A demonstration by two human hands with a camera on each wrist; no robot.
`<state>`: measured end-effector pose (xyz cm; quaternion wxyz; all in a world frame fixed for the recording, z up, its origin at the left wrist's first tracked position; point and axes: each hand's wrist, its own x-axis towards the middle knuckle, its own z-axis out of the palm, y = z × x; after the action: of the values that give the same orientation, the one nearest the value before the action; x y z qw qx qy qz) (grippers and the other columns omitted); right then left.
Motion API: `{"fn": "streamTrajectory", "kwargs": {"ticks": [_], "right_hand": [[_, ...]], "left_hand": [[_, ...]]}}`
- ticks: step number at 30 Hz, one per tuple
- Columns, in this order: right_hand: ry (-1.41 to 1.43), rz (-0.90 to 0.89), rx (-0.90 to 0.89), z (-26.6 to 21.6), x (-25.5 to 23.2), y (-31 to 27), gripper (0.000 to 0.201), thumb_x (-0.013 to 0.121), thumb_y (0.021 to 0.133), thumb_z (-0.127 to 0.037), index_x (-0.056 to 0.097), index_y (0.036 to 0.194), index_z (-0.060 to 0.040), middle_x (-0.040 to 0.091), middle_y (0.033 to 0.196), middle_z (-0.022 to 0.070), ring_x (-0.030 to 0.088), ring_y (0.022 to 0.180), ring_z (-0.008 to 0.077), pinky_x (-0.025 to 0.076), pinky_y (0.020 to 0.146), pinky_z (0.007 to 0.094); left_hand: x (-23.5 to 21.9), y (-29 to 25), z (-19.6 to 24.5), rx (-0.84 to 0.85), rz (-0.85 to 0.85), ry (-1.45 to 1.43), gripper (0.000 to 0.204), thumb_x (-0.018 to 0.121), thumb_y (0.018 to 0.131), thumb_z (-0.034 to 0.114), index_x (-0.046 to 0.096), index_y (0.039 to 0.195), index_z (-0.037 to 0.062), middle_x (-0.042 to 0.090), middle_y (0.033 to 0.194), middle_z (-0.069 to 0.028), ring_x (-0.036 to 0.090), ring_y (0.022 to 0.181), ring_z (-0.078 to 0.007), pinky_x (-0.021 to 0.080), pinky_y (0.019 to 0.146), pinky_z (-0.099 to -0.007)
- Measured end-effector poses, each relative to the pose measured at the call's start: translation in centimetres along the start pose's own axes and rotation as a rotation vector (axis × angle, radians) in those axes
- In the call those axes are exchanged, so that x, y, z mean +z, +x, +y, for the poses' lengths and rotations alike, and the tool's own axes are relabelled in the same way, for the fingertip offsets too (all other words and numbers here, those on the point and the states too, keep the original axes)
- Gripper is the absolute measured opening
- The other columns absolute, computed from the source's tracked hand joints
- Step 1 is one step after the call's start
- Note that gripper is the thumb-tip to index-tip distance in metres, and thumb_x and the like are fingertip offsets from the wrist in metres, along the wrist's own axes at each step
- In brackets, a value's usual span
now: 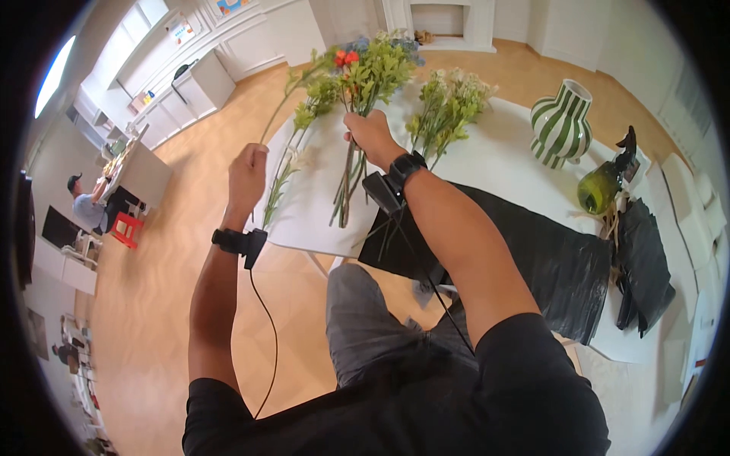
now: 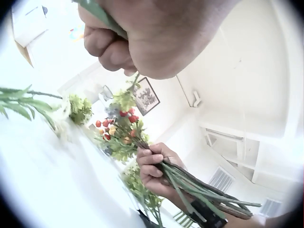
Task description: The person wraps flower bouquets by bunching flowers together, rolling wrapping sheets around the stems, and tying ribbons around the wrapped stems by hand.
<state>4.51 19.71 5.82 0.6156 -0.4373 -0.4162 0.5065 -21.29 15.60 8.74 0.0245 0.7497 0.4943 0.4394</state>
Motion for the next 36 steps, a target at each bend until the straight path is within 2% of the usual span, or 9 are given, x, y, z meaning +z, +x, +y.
{"fn": "streamTrajectory", "kwargs": {"ticks": [5, 10, 12, 15, 19, 24, 26, 29, 36], "right_hand": [[-0.039, -0.025, -0.025, 1.3, 2.1, 0.2, 0.025, 0.061, 0.081, -0.014, 0.054, 0.077, 0.0100, 0.058, 0.065, 0.0116, 0.062, 0.055, 0.0210, 0.044, 0.045, 0.0345], [-0.275, -0.012, -0.045, 2.8, 3.7, 1.2, 0.032, 0.062, 0.081, -0.016, 0.054, 0.083, 0.0145, 0.063, 0.072, 0.0221, 0.066, 0.061, 0.0263, 0.050, 0.053, 0.0378], [-0.370, -0.035, -0.025, 3.8, 4.2, 1.7, 0.036, 0.062, 0.081, -0.018, 0.054, 0.087, 0.0163, 0.065, 0.078, 0.0276, 0.069, 0.068, 0.0300, 0.053, 0.059, 0.0400], [-0.736, 0.018, -0.065, 7.7, 4.8, 2.8, 0.060, 0.064, 0.083, -0.028, 0.043, 0.114, 0.0188, 0.059, 0.112, 0.0386, 0.062, 0.106, 0.0446, 0.050, 0.089, 0.0475], [-1.090, -0.008, -0.093, 7.4, 6.6, 2.3, 0.059, 0.061, 0.087, -0.033, 0.048, 0.118, 0.0151, 0.062, 0.113, 0.0313, 0.062, 0.106, 0.0439, 0.050, 0.092, 0.0475], [-1.185, -0.148, 0.042, 3.5, 7.3, 0.3, 0.045, 0.056, 0.090, -0.039, 0.065, 0.106, 0.0023, 0.067, 0.111, 0.0216, 0.064, 0.105, 0.0397, 0.052, 0.089, 0.0463], [-1.230, -0.159, 0.036, 3.6, 7.2, 0.1, 0.042, 0.055, 0.091, -0.039, 0.069, 0.102, -0.0014, 0.068, 0.111, 0.0187, 0.064, 0.105, 0.0389, 0.052, 0.088, 0.0459], [-1.197, -0.164, 0.018, 3.9, 6.1, 0.3, 0.043, 0.055, 0.092, -0.039, 0.068, 0.103, 0.0001, 0.068, 0.110, 0.0210, 0.064, 0.105, 0.0390, 0.051, 0.090, 0.0464], [-0.806, -0.316, 0.201, 3.3, 2.7, -0.1, 0.040, 0.057, 0.091, -0.030, 0.065, 0.086, 0.0087, 0.067, 0.072, 0.0198, 0.065, 0.057, 0.0281, 0.052, 0.047, 0.0384]], "left_hand": [[0.8, -0.9, -4.0, -0.202, 0.062, -0.206, 0.028, 0.048, 0.099, 0.023, 0.064, 0.100, 0.0000, 0.061, 0.069, -0.0098, 0.059, 0.065, -0.0174, 0.046, 0.062, -0.0318], [0.8, -1.9, -5.6, -0.263, 0.231, -0.369, 0.026, 0.049, 0.099, 0.021, 0.064, 0.106, 0.0009, 0.064, 0.077, -0.0070, 0.057, 0.068, -0.0133, 0.046, 0.063, -0.0289], [0.8, -2.2, -5.8, -0.361, 0.053, -0.477, 0.026, 0.046, 0.100, 0.017, 0.065, 0.106, 0.0004, 0.065, 0.086, -0.0065, 0.057, 0.078, -0.0098, 0.047, 0.069, -0.0247], [2.8, -3.1, -8.6, -0.386, -0.082, -0.551, 0.022, 0.048, 0.098, 0.013, 0.066, 0.103, 0.0011, 0.063, 0.088, -0.0033, 0.054, 0.077, -0.0095, 0.044, 0.069, -0.0241], [3.8, -3.8, -7.3, -0.319, -0.123, -0.392, 0.021, 0.049, 0.096, 0.011, 0.066, 0.096, -0.0006, 0.064, 0.086, -0.0043, 0.056, 0.080, -0.0123, 0.046, 0.073, -0.0271], [4.1, -3.8, -7.8, -0.148, -0.039, -0.270, 0.024, 0.049, 0.099, 0.016, 0.065, 0.098, -0.0024, 0.062, 0.086, -0.0020, 0.054, 0.083, -0.0108, 0.044, 0.077, -0.0265], [3.7, -4.0, -7.3, -0.349, -0.220, -0.427, 0.024, 0.050, 0.100, 0.017, 0.065, 0.098, -0.0019, 0.060, 0.084, -0.0020, 0.052, 0.082, -0.0096, 0.044, 0.077, -0.0264], [2.9, -4.0, -6.3, -0.325, -0.261, -0.321, 0.023, 0.050, 0.100, 0.017, 0.065, 0.097, -0.0012, 0.059, 0.085, -0.0013, 0.051, 0.083, -0.0087, 0.044, 0.077, -0.0261], [2.8, -3.7, -7.7, -0.195, -0.101, -0.310, 0.023, 0.050, 0.098, 0.017, 0.064, 0.097, -0.0022, 0.067, 0.086, -0.0109, 0.058, 0.080, -0.0170, 0.047, 0.077, -0.0307]]}}
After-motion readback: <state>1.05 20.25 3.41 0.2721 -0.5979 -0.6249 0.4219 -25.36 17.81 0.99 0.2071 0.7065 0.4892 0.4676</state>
